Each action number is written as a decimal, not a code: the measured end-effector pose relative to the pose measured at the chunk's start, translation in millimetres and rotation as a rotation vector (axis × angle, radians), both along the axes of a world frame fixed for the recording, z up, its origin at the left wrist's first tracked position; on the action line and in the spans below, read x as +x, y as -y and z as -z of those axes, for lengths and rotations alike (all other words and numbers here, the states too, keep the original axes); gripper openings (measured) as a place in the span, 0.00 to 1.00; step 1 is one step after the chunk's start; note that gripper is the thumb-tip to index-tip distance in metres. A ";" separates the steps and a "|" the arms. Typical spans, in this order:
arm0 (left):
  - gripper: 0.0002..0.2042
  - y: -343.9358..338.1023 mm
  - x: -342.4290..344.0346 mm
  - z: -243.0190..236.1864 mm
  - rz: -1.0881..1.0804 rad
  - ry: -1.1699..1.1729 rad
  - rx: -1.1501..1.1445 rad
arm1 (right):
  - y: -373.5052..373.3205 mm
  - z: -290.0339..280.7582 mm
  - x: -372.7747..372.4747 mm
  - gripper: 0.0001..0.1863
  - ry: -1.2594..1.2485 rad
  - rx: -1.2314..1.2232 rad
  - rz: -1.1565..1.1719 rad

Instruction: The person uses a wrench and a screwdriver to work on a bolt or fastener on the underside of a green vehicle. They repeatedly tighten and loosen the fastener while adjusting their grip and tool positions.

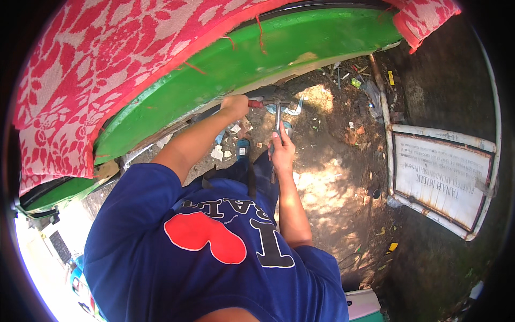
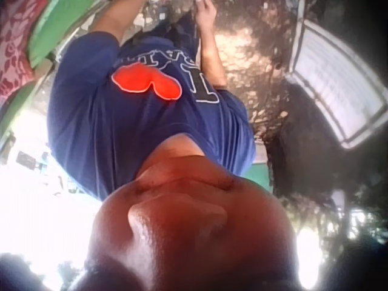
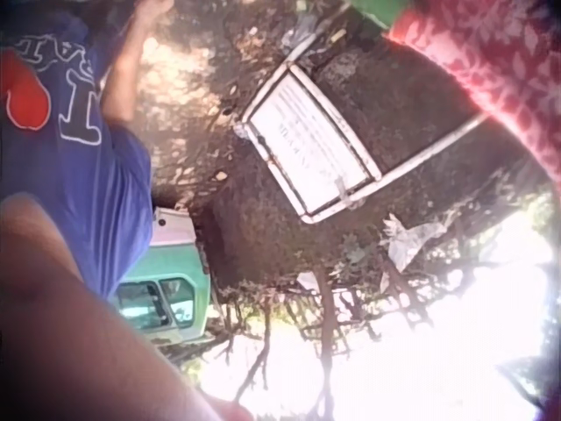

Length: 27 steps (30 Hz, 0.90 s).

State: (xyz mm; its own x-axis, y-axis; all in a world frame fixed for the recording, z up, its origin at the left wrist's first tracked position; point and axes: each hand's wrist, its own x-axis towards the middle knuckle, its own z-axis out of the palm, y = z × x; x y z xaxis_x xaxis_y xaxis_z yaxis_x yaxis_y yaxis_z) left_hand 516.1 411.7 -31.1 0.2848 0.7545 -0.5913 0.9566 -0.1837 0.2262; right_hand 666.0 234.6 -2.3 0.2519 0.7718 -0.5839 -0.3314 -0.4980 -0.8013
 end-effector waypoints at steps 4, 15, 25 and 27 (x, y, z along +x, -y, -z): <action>0.10 0.1 -14.7 14.0 -0.044 0.001 0.040 | 5.0 -14.8 0.9 0.27 -0.186 0.151 0.280; 0.12 6.1 5.4 -5.6 0.025 0.060 -0.002 | 18.5 -7.3 7.7 0.29 -0.146 0.102 0.215; 0.11 7.7 7.0 -2.5 0.048 0.065 0.027 | 24.7 -4.3 12.7 0.30 -0.130 0.107 0.232; 0.11 8.0 6.3 -2.3 0.059 0.056 0.025 | 26.9 -3.4 10.8 0.30 -0.126 0.112 0.216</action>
State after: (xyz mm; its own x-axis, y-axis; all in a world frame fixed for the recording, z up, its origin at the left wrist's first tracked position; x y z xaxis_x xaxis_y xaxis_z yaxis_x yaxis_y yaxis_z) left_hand 522.4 403.7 -28.7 0.3618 0.7498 -0.5539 0.9297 -0.2462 0.2740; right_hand 676.8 207.8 1.1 0.3482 0.7695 -0.5353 -0.5209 -0.3159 -0.7930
